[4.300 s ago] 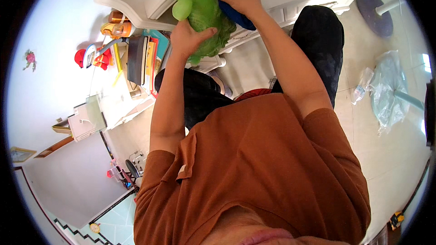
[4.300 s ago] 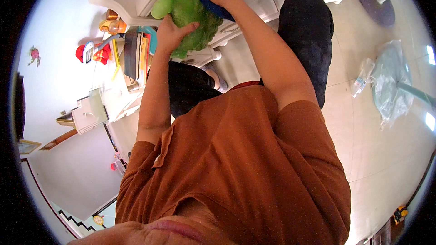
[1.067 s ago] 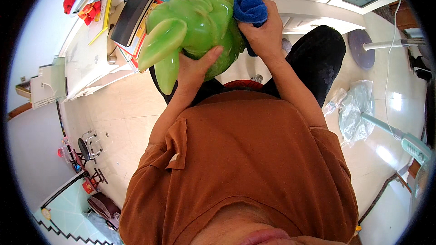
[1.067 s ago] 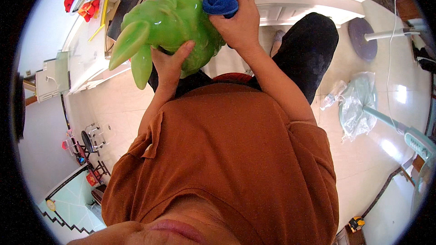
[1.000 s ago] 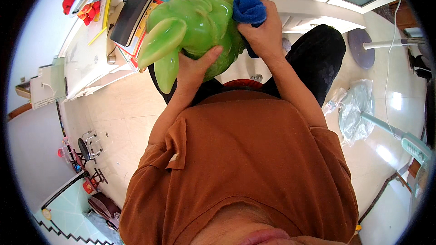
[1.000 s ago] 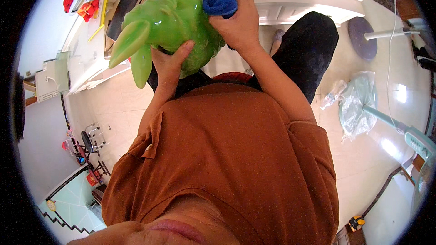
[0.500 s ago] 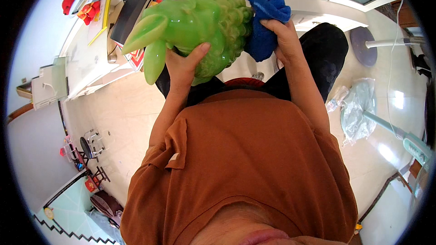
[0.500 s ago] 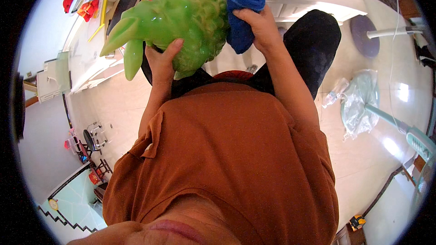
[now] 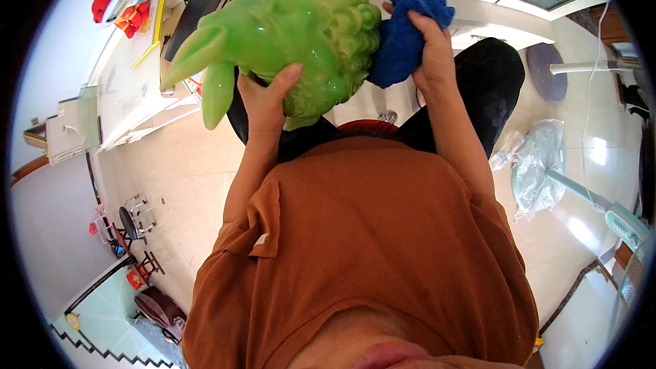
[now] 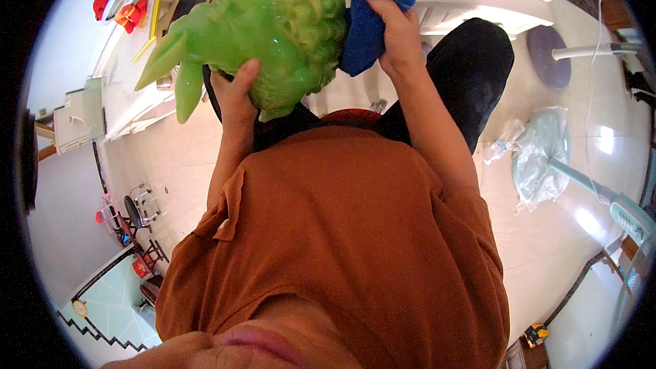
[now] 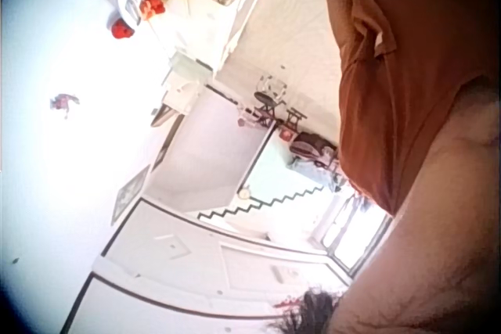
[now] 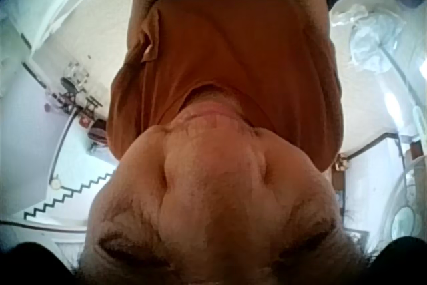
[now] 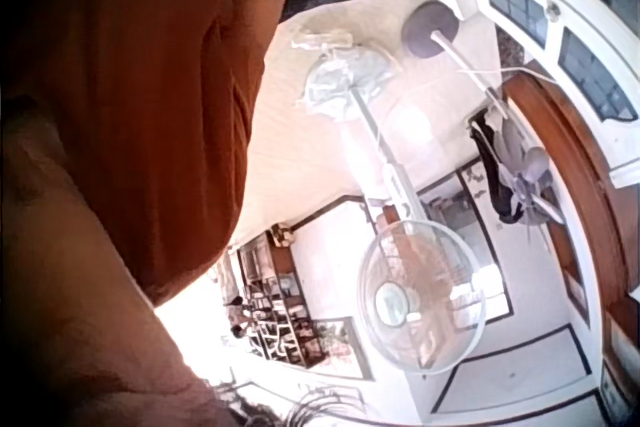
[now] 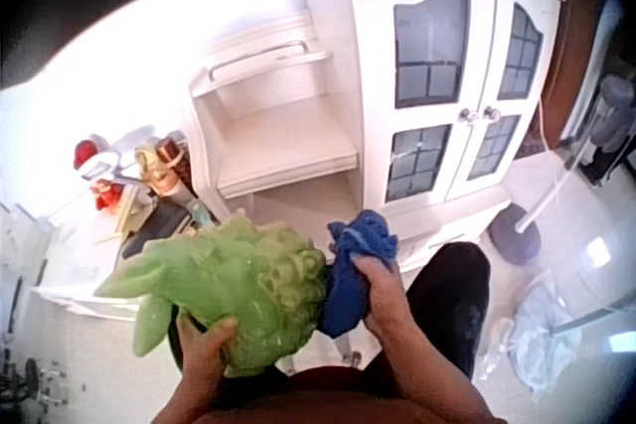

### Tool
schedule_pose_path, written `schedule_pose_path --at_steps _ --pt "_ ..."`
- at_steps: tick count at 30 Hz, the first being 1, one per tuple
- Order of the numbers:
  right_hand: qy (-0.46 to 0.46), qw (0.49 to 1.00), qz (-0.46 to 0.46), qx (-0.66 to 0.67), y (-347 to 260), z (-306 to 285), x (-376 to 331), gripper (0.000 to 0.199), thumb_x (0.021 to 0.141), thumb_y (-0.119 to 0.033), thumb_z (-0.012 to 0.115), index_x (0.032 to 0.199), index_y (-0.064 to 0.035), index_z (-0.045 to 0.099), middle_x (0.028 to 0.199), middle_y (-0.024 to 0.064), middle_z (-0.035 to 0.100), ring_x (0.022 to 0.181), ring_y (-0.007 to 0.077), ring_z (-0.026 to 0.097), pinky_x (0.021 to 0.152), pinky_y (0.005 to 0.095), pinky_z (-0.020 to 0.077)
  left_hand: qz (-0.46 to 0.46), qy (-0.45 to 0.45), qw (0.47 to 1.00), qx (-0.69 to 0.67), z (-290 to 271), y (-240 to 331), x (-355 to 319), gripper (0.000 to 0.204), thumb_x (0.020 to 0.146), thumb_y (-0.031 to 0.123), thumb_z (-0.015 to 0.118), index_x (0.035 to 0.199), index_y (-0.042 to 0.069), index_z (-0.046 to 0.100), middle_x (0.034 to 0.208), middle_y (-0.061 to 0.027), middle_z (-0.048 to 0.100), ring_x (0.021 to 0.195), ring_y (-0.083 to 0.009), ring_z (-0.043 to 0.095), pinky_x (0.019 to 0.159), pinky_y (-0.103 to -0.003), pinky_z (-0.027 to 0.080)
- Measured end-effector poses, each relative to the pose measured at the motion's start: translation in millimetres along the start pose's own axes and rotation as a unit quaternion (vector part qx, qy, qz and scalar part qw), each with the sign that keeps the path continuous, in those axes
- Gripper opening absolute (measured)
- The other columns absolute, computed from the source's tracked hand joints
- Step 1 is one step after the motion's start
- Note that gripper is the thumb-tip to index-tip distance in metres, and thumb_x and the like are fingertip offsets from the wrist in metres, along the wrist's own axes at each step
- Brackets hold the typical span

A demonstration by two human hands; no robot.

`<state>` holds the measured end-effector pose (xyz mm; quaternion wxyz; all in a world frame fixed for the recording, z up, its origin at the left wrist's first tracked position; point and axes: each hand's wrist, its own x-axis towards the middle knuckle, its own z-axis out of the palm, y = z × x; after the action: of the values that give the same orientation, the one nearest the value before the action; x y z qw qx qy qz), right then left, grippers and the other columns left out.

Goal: The person tidies a shelf by moving books and notebooks, then wipes down a jade-colored rabbit figurine with a blue cloth before returning the items to the shelf.

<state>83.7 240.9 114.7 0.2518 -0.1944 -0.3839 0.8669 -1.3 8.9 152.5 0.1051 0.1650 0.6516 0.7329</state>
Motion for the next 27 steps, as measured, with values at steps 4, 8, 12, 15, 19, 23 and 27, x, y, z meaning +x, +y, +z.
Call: schedule_pose_path --at_steps 4,8,12,15,19,23,27 --pt "-0.046 0.978 -0.043 -0.199 -11.2 27.4 -16.2 0.048 0.087 -0.032 0.072 0.122 -0.0021 0.061 0.108 0.0086 0.068 0.101 0.0204 0.065 0.092 0.0348 0.0492 -0.032 0.019 0.992 -0.117 7.7 6.1 3.6 0.064 0.077 0.011 0.078 0.132 -0.003 0.047 0.121 -0.0132 0.06 0.107 -0.0225 0.061 0.095 -0.036 0.049" --pt "-0.096 0.913 -0.194 -0.346 13.9 30.4 -13.4 0.065 0.08 -0.027 0.074 0.132 -0.0007 0.046 0.112 0.0188 0.064 0.103 0.0313 0.064 0.092 0.0397 0.0487 -0.019 0.011 0.994 -0.104 2.3 6.1 14.1 0.064 0.084 0.017 0.069 0.138 -0.003 0.041 0.128 -0.0172 0.056 0.114 -0.0291 0.06 0.099 -0.043 0.049" --pt "-0.132 0.89 -0.208 -0.384 51.0 9.2 -36.9 0.058 0.08 -0.021 0.072 0.128 -0.0009 0.047 0.11 0.0195 0.064 0.102 0.0348 0.064 0.09 0.0406 0.0492 -0.045 0.043 0.979 -0.195 -18.4 -0.4 29.7 0.058 0.089 0.019 0.063 0.139 -0.002 0.041 0.13 -0.0164 0.056 0.115 -0.0291 0.059 0.099 -0.043 0.05" --pt "-0.17 0.894 -0.171 -0.377 65.3 -5.3 -48.6 0.056 0.081 -0.019 0.071 0.129 -0.0008 0.048 0.116 0.0184 0.061 0.104 0.0271 0.063 0.088 0.0365 0.0494 -0.038 0.07 0.972 -0.222 -24.2 5.5 31.7 0.056 0.091 0.02 0.061 0.139 -0.001 0.041 0.132 -0.0157 0.055 0.116 -0.0291 0.059 0.099 -0.043 0.05" --pt "-0.144 0.962 -0.066 -0.224 43.7 5.4 -52.4 0.064 0.082 -0.017 0.073 0.136 0.0003 0.044 0.129 0.0182 0.055 0.114 0.0236 0.059 0.096 0.0347 0.0464 -0.003 0.073 0.983 -0.17 -22.8 8.3 28.5 0.06 0.088 0.019 0.064 0.14 -0.001 0.04 0.132 -0.0153 0.054 0.117 -0.0292 0.058 0.099 -0.043 0.05" --pt "-0.137 0.848 -0.318 -0.402 50.6 28.3 -29.1 0.072 0.077 -0.014 0.077 0.139 -0.0023 0.043 0.141 0.0242 0.041 0.128 0.0319 0.048 0.104 0.0428 0.0416 0.007 0.065 0.994 -0.086 -8.6 11.0 10.1 0.069 0.082 0.018 0.07 0.14 0.0 0.038 0.13 -0.015 0.054 0.116 -0.0289 0.057 0.099 -0.041 0.049" --pt "-0.099 0.897 -0.279 -0.328 48.8 33.9 -18.5 0.052 0.082 -0.014 0.072 0.129 -0.002 0.053 0.125 0.0192 0.058 0.112 0.0284 0.059 0.097 0.0405 0.0468 0.021 0.042 0.998 -0.046 3.2 18.0 0.4 0.072 0.078 0.016 0.075 0.138 -0.001 0.039 0.126 -0.0144 0.055 0.113 -0.0265 0.058 0.099 -0.039 0.047"
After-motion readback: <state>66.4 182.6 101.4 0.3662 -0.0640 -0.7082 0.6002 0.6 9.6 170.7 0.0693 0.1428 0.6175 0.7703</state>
